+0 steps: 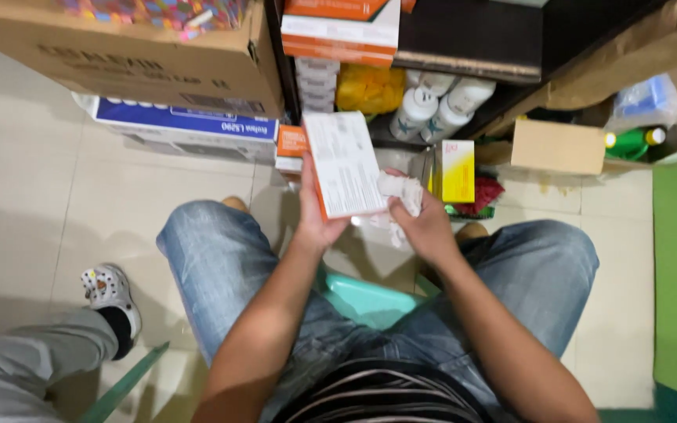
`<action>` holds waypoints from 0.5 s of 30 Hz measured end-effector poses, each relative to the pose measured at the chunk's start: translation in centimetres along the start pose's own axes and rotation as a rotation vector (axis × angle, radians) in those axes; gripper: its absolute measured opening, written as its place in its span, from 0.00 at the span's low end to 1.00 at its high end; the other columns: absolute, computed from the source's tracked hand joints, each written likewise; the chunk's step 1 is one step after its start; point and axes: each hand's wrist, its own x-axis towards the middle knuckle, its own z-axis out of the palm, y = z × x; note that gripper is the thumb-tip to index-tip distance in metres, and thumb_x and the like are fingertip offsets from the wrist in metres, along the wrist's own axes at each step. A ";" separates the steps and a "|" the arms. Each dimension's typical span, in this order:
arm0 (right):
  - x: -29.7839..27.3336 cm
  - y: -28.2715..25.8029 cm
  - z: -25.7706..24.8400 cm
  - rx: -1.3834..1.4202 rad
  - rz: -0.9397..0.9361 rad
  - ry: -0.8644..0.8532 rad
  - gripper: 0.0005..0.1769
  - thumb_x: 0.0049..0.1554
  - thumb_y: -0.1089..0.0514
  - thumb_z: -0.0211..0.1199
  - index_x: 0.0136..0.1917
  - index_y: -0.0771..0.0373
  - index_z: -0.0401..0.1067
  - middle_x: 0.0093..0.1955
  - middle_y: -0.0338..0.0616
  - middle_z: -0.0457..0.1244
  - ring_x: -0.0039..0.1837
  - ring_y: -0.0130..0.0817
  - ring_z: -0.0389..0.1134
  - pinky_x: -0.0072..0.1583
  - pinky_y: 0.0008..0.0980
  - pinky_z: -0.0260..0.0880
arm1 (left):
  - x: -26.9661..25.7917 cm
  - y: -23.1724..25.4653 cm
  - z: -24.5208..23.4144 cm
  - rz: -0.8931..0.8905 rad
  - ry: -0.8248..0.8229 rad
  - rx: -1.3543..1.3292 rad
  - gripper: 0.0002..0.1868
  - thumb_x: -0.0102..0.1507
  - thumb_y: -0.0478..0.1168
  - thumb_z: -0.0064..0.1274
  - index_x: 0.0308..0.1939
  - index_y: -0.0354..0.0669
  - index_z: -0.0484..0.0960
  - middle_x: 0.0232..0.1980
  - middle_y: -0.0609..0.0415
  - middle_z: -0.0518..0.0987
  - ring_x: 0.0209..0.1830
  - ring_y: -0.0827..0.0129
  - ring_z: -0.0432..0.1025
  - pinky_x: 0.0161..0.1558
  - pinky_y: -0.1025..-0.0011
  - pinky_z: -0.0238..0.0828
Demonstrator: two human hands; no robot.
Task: The person sits on a stool and wipes the surface of small orange and white boxes with a white cloth. They pick up each box, wipe it, and place it on a shelf above. The person repeats this process for several boxes.
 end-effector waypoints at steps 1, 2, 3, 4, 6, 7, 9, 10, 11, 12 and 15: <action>0.0 0.6 -0.4 -0.049 -0.013 -0.001 0.21 0.53 0.47 0.71 0.58 0.55 0.79 0.45 0.46 0.72 0.49 0.35 0.71 0.54 0.39 0.71 | 0.0 0.2 0.1 0.018 0.014 -0.043 0.47 0.60 0.75 0.45 0.73 0.49 0.67 0.69 0.45 0.72 0.68 0.49 0.68 0.70 0.45 0.62; 0.9 1.6 -0.7 -0.048 -0.015 -0.001 0.21 0.53 0.47 0.71 0.58 0.55 0.79 0.45 0.46 0.72 0.49 0.35 0.71 0.54 0.39 0.71 | -0.1 0.5 0.5 0.019 0.011 -0.042 0.47 0.60 0.75 0.45 0.73 0.49 0.67 0.69 0.45 0.72 0.68 0.49 0.68 0.70 0.45 0.62; 1.8 2.7 -1.0 -0.047 -0.090 0.080 0.23 0.56 0.46 0.69 0.60 0.57 0.77 0.50 0.50 0.71 0.55 0.40 0.71 0.57 0.43 0.70 | -0.1 0.7 1.0 0.021 0.018 -0.065 0.47 0.60 0.75 0.45 0.73 0.50 0.66 0.68 0.47 0.72 0.67 0.50 0.69 0.69 0.45 0.64; 2.4 3.9 -1.2 -0.047 -0.158 0.158 0.24 0.58 0.45 0.68 0.63 0.59 0.75 0.54 0.54 0.70 0.61 0.45 0.71 0.60 0.47 0.69 | -0.4 0.7 1.3 0.020 0.031 -0.091 0.47 0.60 0.75 0.45 0.74 0.51 0.65 0.68 0.48 0.72 0.66 0.52 0.70 0.68 0.45 0.66; 0.4 0.6 0.2 0.007 -0.436 0.141 0.24 0.62 0.54 0.57 0.70 0.62 0.66 0.66 0.57 0.63 0.71 0.49 0.61 0.69 0.50 0.58 | -0.3 0.5 1.0 0.018 0.062 -0.056 0.51 0.57 0.79 0.43 0.72 0.49 0.66 0.67 0.47 0.73 0.66 0.50 0.70 0.66 0.45 0.68; -0.4 -1.2 0.9 0.062 -0.719 0.126 0.26 0.67 0.64 0.46 0.77 0.66 0.58 0.78 0.61 0.55 0.80 0.54 0.52 0.78 0.53 0.48 | 0.0 0.4 0.9 0.018 0.088 -0.019 0.54 0.54 0.82 0.42 0.71 0.47 0.67 0.66 0.45 0.74 0.65 0.49 0.71 0.64 0.44 0.69; -1.6 -2.6 2.1 -0.205 -0.859 0.046 0.25 0.63 0.67 0.49 0.74 0.67 0.63 0.74 0.62 0.58 0.77 0.61 0.55 0.78 0.57 0.48 | 1.5 -0.1 -0.7 -0.020 0.080 -0.009 0.55 0.52 0.82 0.45 0.69 0.46 0.71 0.62 0.47 0.77 0.57 0.53 0.74 0.58 0.50 0.75; -2.2 -3.3 2.9 -0.473 -0.991 -0.038 0.25 0.60 0.71 0.52 0.71 0.67 0.68 0.71 0.64 0.62 0.73 0.69 0.58 0.77 0.62 0.49 | 2.1 -0.3 -1.7 -0.056 0.074 0.004 0.55 0.50 0.83 0.48 0.66 0.46 0.74 0.58 0.48 0.80 0.50 0.57 0.78 0.52 0.57 0.80; -0.6 0.1 3.6 -0.471 -0.987 -0.038 0.25 0.60 0.71 0.52 0.71 0.67 0.68 0.71 0.64 0.62 0.73 0.69 0.58 0.77 0.62 0.49 | 0.9 -0.4 -1.0 -0.058 0.077 0.005 0.55 0.50 0.83 0.48 0.66 0.46 0.74 0.58 0.48 0.80 0.50 0.57 0.78 0.52 0.57 0.80; 1.2 3.3 4.3 -0.578 -1.161 -0.019 0.28 0.63 0.64 0.45 0.74 0.55 0.66 0.77 0.49 0.56 0.79 0.58 0.52 0.79 0.56 0.42 | -0.2 -0.3 -0.1 -0.190 0.009 -0.191 0.53 0.52 0.80 0.51 0.64 0.40 0.73 0.52 0.51 0.81 0.40 0.62 0.78 0.38 0.61 0.82; 3.4 6.8 3.6 -0.724 -1.255 -0.050 0.39 0.54 0.58 0.51 0.79 0.42 0.61 0.84 0.36 0.50 0.84 0.53 0.45 0.79 0.55 0.40 | -1.2 0.2 0.1 -0.257 -0.005 -0.341 0.51 0.53 0.79 0.52 0.60 0.38 0.73 0.43 0.56 0.81 0.28 0.72 0.77 0.23 0.75 0.79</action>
